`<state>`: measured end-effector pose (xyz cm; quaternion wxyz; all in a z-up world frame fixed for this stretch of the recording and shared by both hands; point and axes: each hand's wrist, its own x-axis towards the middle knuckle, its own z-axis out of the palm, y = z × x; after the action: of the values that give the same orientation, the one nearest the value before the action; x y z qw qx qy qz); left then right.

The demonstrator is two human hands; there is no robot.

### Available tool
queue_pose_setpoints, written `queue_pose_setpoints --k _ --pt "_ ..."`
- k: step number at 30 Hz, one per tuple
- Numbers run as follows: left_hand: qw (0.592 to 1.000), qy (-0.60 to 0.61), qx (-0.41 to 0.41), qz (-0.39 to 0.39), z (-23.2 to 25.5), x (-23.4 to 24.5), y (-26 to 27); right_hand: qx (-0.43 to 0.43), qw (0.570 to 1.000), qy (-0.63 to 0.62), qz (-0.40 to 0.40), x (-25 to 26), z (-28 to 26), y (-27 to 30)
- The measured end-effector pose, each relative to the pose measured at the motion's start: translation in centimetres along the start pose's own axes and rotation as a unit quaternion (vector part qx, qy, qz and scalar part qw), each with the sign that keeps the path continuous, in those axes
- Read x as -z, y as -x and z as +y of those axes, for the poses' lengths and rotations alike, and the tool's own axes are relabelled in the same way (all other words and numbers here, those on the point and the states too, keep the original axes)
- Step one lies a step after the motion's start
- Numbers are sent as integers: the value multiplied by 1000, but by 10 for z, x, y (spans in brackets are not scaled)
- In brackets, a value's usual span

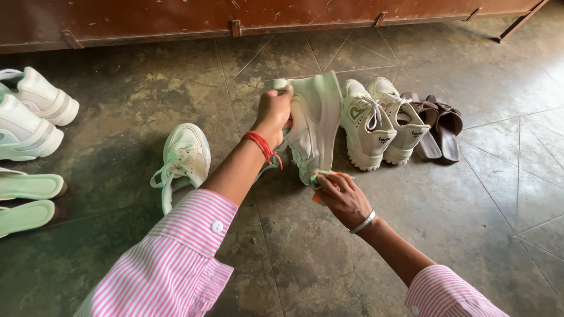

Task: The person cleans a pair of light green sneakers on a tiled floor using a small cloth. They wipe the uppers, sides, and soles, then tie the laces and place the shoes back with other footwear.

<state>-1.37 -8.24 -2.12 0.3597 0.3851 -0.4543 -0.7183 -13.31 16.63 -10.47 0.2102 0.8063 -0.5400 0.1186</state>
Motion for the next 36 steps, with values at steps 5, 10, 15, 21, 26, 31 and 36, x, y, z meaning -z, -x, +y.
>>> queue_pose_setpoints --k 5,10,15,21,26,31,36 --pt "984 -110 -101 -94 19 -21 38 -41 990 -58 -122 5 -15 21" --pt "852 -212 -441 -188 79 -52 55 -80 995 12 -55 22 16 41" --pt "813 -334 -431 -203 80 -40 56 -135 990 35 -18 51 43 39" --pt "750 -546 -128 -350 -77 -4 108 -162 987 25 -4 77 40 39" --pt "692 -569 -319 -308 -137 5 129 -224 975 -5 -16 66 39 28" --pt "732 -541 -338 -240 -119 19 118 -302 941 -151 -13 63 35 -10" --pt "829 -467 -260 -166 -121 36 106 -422 867 -192 -181 54 28 -38"
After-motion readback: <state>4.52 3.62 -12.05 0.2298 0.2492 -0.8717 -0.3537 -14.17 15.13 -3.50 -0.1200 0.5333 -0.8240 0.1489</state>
